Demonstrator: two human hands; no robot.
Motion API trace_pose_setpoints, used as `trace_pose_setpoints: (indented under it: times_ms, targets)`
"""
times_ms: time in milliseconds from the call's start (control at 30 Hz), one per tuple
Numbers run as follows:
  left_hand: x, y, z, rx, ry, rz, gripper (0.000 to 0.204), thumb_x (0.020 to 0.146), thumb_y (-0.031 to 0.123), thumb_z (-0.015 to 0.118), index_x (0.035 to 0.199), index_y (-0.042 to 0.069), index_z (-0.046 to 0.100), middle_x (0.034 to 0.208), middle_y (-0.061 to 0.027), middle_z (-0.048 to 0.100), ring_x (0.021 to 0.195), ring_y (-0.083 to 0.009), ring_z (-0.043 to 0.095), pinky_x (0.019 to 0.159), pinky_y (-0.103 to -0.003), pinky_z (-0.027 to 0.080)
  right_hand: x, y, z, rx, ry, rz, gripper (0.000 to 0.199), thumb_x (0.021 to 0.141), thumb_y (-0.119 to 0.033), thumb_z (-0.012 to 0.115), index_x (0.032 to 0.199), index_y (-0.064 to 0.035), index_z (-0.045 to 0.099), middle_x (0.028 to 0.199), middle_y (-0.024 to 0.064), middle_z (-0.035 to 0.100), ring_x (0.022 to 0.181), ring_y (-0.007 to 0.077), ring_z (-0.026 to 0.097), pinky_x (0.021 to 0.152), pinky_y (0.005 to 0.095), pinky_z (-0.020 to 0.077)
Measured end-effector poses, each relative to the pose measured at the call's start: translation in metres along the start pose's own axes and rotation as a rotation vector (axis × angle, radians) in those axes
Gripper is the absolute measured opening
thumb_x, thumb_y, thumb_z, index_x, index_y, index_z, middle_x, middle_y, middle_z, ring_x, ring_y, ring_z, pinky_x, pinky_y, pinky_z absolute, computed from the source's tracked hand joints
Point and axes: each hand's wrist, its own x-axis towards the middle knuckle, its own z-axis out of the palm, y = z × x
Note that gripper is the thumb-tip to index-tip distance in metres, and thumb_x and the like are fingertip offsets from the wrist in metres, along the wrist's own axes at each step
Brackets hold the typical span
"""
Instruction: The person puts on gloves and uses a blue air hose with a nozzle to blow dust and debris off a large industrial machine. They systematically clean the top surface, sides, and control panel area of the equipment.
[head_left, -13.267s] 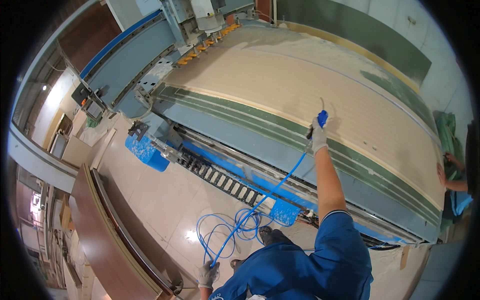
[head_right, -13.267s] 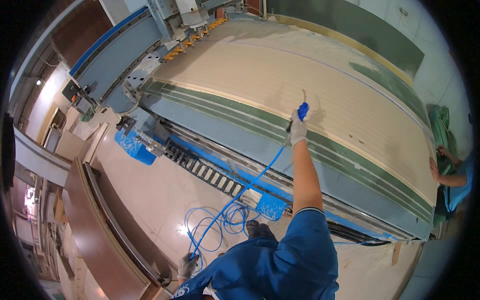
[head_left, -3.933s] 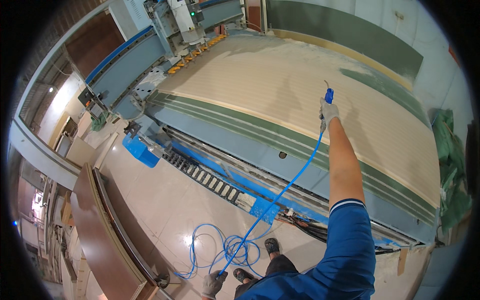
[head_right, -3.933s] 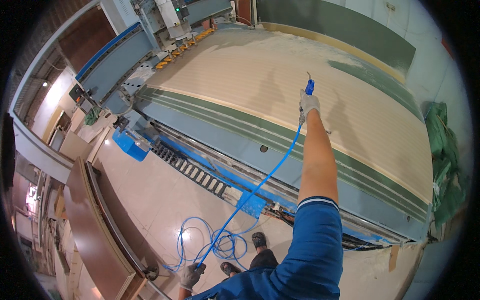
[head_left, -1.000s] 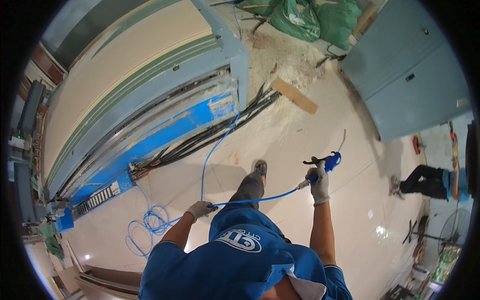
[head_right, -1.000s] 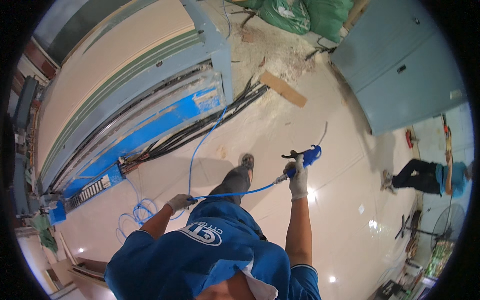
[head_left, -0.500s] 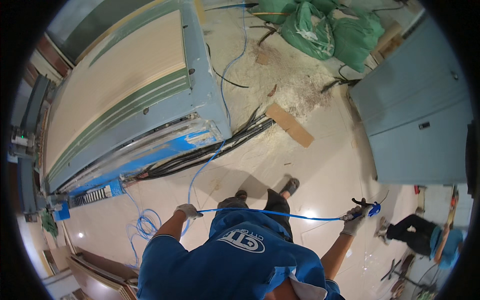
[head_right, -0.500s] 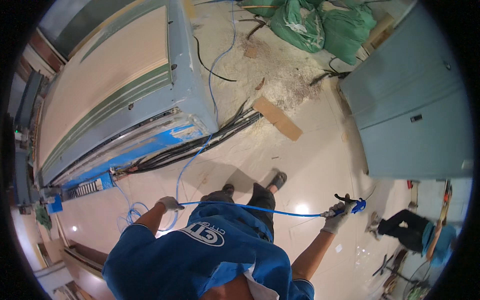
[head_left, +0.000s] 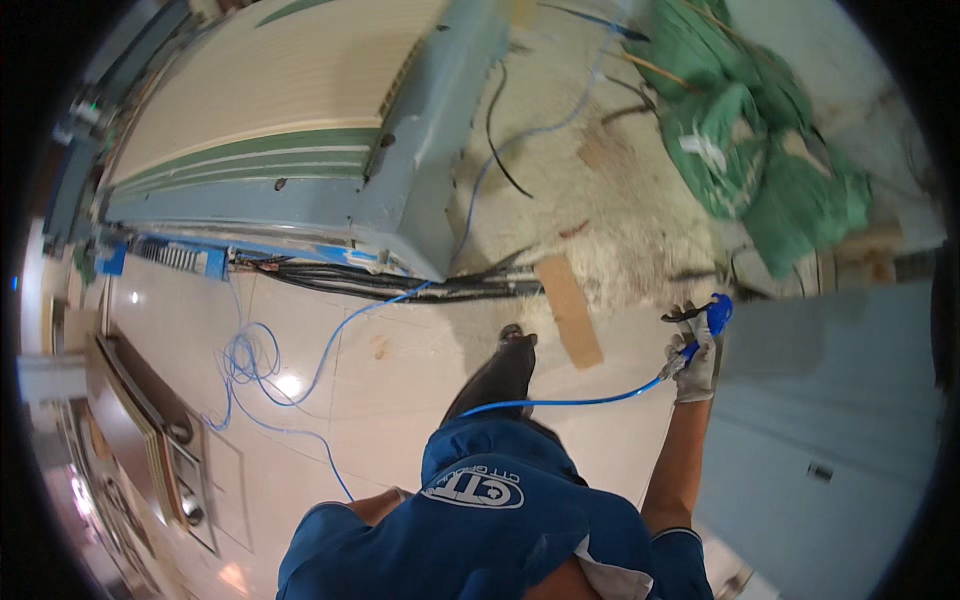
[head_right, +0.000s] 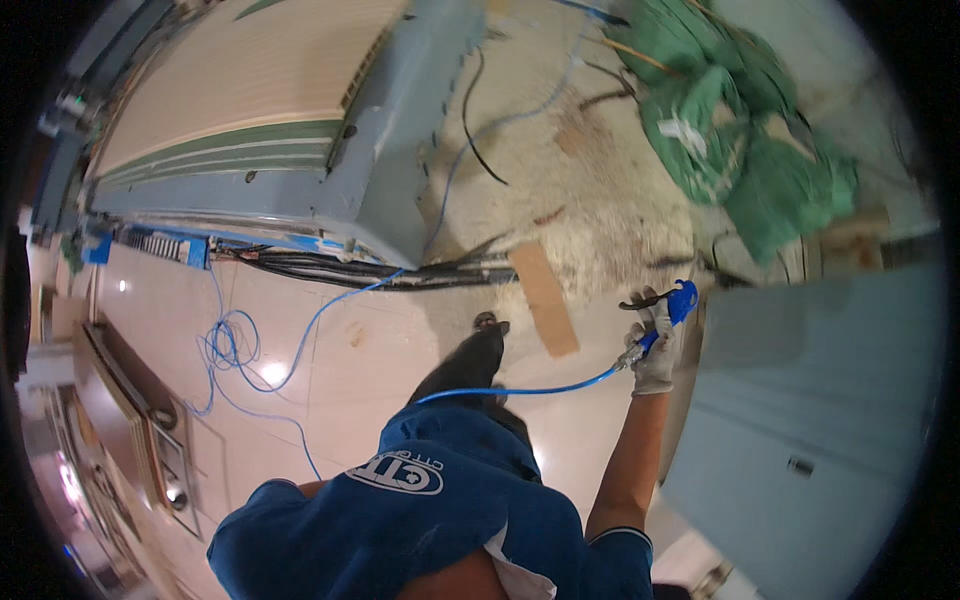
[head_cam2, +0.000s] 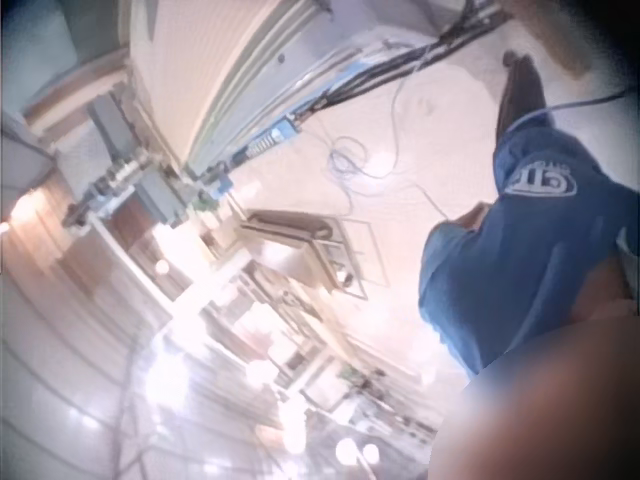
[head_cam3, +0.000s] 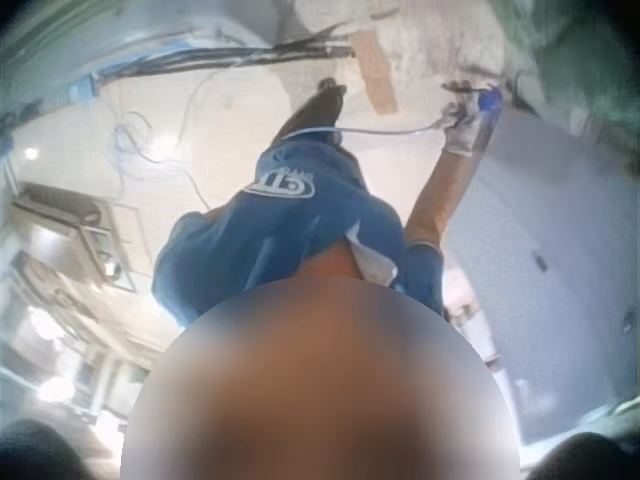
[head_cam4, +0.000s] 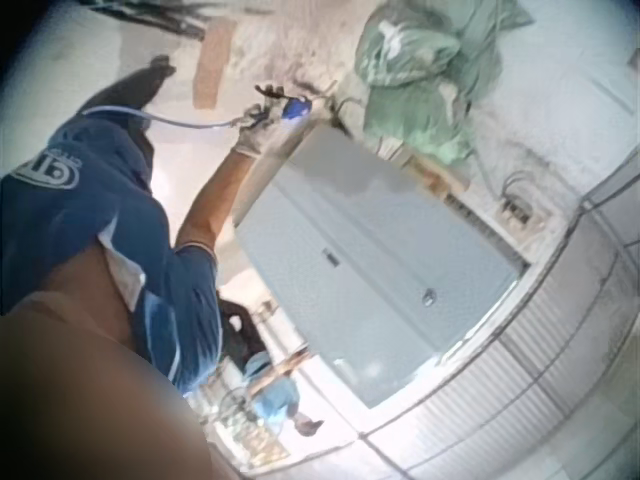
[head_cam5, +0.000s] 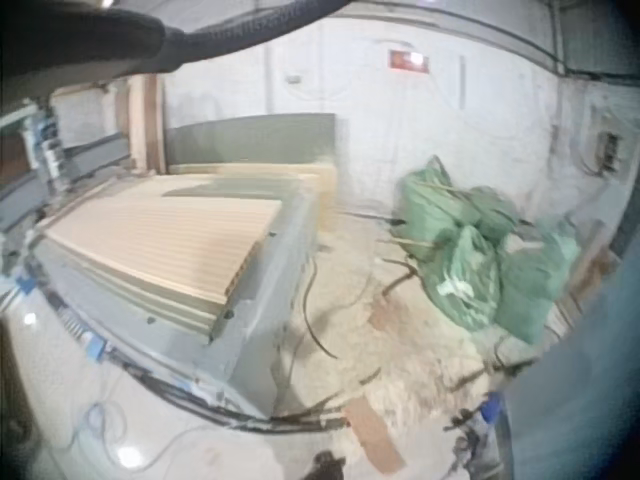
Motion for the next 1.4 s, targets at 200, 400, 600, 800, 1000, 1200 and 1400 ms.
trace_pose_setpoints:
  times_ms: [200, 400, 600, 800, 1000, 1200, 1400]
  targets:
    - [0.048, 0.105, -0.050, -0.166, 0.169, 0.032, 0.044, 0.082, 0.049, 0.056, 0.090, 0.009, 0.070, 0.104, -0.0136, 0.065, 0.101, -0.0296, 0.060, 0.085, -0.039, 0.046, 0.156, -0.041, 0.071, -0.077, -0.259, 0.076, 0.047, 0.095, -0.041, 0.049, 0.125, -0.0048, 0.051, 0.102, 0.0105, 0.065, 0.052, 0.0032, 0.042, 0.043, 0.0166, 0.0341]
    - [0.034, 0.174, -0.097, -0.295, 0.296, 0.012, 0.042, 0.082, 0.047, 0.056, 0.091, 0.009, 0.070, 0.104, -0.0139, 0.065, 0.101, -0.0297, 0.059, 0.085, -0.039, 0.046, 0.267, -0.098, 0.104, -0.177, -0.205, -0.006, 0.051, 0.094, -0.046, 0.048, 0.124, -0.0043, 0.051, 0.096, 0.0076, 0.065, 0.053, 0.0051, 0.048, 0.042, 0.0171, 0.0360]
    - [0.038, 0.258, -0.148, -0.441, 0.399, -0.051, 0.041, 0.083, 0.046, 0.056, 0.092, 0.008, 0.070, 0.104, -0.0142, 0.065, 0.101, -0.0297, 0.059, 0.085, -0.039, 0.046, 0.413, -0.115, 0.169, 0.054, -0.454, -0.115, 0.050, 0.092, -0.045, 0.054, 0.123, -0.0068, 0.051, 0.102, 0.0073, 0.061, 0.091, 0.0190, 0.060, 0.082, 0.0369, 0.0489]
    - [0.078, 0.419, -0.235, -0.625, 0.591, -0.081, 0.039, 0.083, 0.044, 0.056, 0.093, 0.008, 0.069, 0.104, -0.0145, 0.065, 0.101, -0.0298, 0.059, 0.085, -0.039, 0.046, 0.532, -0.073, 0.308, -0.155, -0.713, 0.284, 0.026, 0.092, -0.033, 0.056, 0.100, -0.0086, 0.059, 0.091, 0.0059, 0.063, 0.083, 0.0179, 0.063, 0.076, 0.0362, 0.0531]
    - [0.101, 0.523, -0.308, -0.671, 0.740, 0.011, 0.038, 0.083, 0.042, 0.056, 0.094, 0.008, 0.069, 0.104, -0.0149, 0.064, 0.101, -0.0299, 0.059, 0.085, -0.039, 0.046, 0.550, -0.040, 0.413, -0.582, -0.953, 0.288, 0.040, 0.090, -0.048, 0.055, 0.070, -0.0129, 0.055, 0.058, -0.0022, 0.047, 0.050, 0.0091, 0.044, 0.047, 0.0263, 0.0339]
    - [0.122, 0.541, -0.346, -0.644, 0.860, 0.117, 0.037, 0.083, 0.040, 0.056, 0.095, 0.008, 0.069, 0.105, -0.0152, 0.064, 0.102, -0.0300, 0.059, 0.085, -0.039, 0.046, 0.693, -0.060, 0.521, -0.622, -0.725, 0.151, 0.044, 0.088, -0.051, 0.056, 0.064, -0.0144, 0.051, 0.053, -0.0004, 0.048, 0.045, 0.0107, 0.046, 0.043, 0.0265, 0.0351]
    - [0.149, 0.515, -0.385, -0.552, 0.993, 0.234, 0.035, 0.083, 0.038, 0.056, 0.096, 0.008, 0.068, 0.105, -0.0155, 0.064, 0.102, -0.0300, 0.058, 0.085, -0.039, 0.046, 0.776, -0.098, 0.597, -0.369, -0.749, 0.086, 0.039, 0.088, -0.049, 0.057, 0.071, -0.0143, 0.055, 0.060, -0.0005, 0.054, 0.048, 0.0112, 0.051, 0.045, 0.0261, 0.0408]
